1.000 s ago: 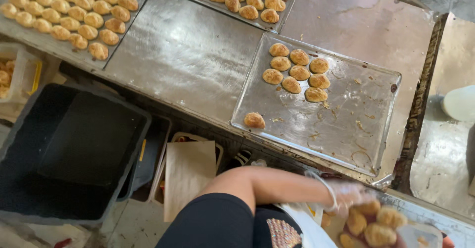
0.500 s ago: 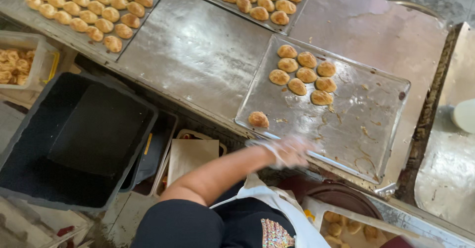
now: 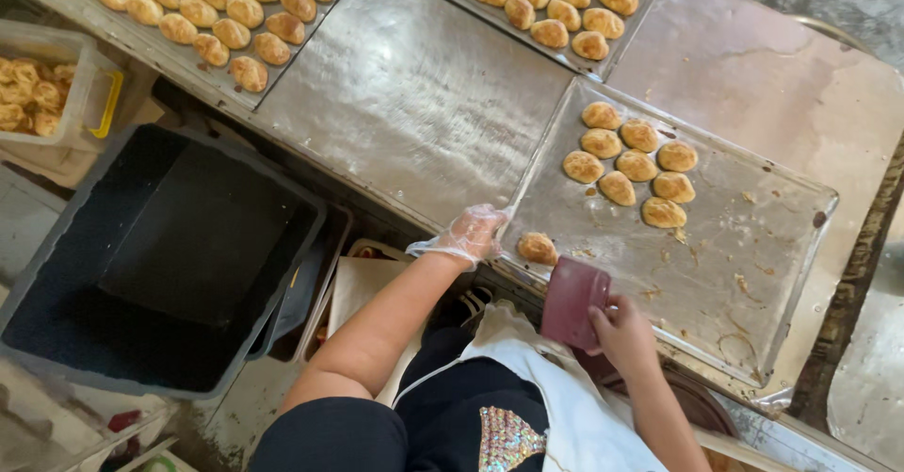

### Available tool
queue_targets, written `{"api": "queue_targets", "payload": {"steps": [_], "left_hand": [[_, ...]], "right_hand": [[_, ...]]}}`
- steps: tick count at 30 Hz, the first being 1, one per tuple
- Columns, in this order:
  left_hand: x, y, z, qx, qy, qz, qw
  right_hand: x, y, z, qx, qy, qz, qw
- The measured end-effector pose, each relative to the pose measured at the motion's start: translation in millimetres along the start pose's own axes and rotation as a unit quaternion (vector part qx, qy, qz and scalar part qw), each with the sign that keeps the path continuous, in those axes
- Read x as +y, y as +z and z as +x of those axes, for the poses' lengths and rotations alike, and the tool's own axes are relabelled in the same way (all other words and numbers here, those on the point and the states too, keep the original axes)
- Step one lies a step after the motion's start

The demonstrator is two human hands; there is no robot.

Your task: The person uses a red plastic scraper to slide small baked pastries from metal baking trays into a clear plastic container. The person works across multiple trays, clearing them one by one and depositing the pastries into the container.

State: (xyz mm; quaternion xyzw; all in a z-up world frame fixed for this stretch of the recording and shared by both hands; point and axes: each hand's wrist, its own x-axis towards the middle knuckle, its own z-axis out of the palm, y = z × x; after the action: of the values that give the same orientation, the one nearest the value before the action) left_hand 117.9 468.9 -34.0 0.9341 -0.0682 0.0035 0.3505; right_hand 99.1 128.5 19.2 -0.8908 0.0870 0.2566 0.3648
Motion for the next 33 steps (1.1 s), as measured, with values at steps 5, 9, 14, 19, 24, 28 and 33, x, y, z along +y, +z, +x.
{"api": "queue_targets", "payload": {"steps": [5, 9, 14, 19, 24, 28, 33], "left_hand": [[0, -6, -4, 0.019, 0.014, -0.030, 0.999], [12, -19, -5, -0.019, -0.045, -0.070, 0.996], [15, -15, -11, -0.018, -0.051, -0.074, 0.996], [13, -5, -12, -0.049, -0.043, -0.055, 0.996], [15, 5, -9, -0.014, -0.033, -0.043, 0.998], [14, 7, 2, -0.034, -0.002, 0.020, 0.999], [29, 13, 17, -0.027, 0.043, -0.093, 0.994]], "right_hand": [[-35, 9, 21, 0.156, -0.185, -0.139, 0.960], [-38, -11, 6, 0.051, -0.034, -0.058, 0.996], [-26, 9, -10, 0.013, 0.019, 0.017, 1.000], [-21, 44, 3, 0.047, -0.125, -0.029, 0.991], [-20, 40, 4, -0.017, 0.012, 0.070, 0.997], [-31, 51, 17, -0.042, -0.030, 0.161, 0.986], [-33, 58, 42, -0.087, -0.056, 0.235, 0.967]]}}
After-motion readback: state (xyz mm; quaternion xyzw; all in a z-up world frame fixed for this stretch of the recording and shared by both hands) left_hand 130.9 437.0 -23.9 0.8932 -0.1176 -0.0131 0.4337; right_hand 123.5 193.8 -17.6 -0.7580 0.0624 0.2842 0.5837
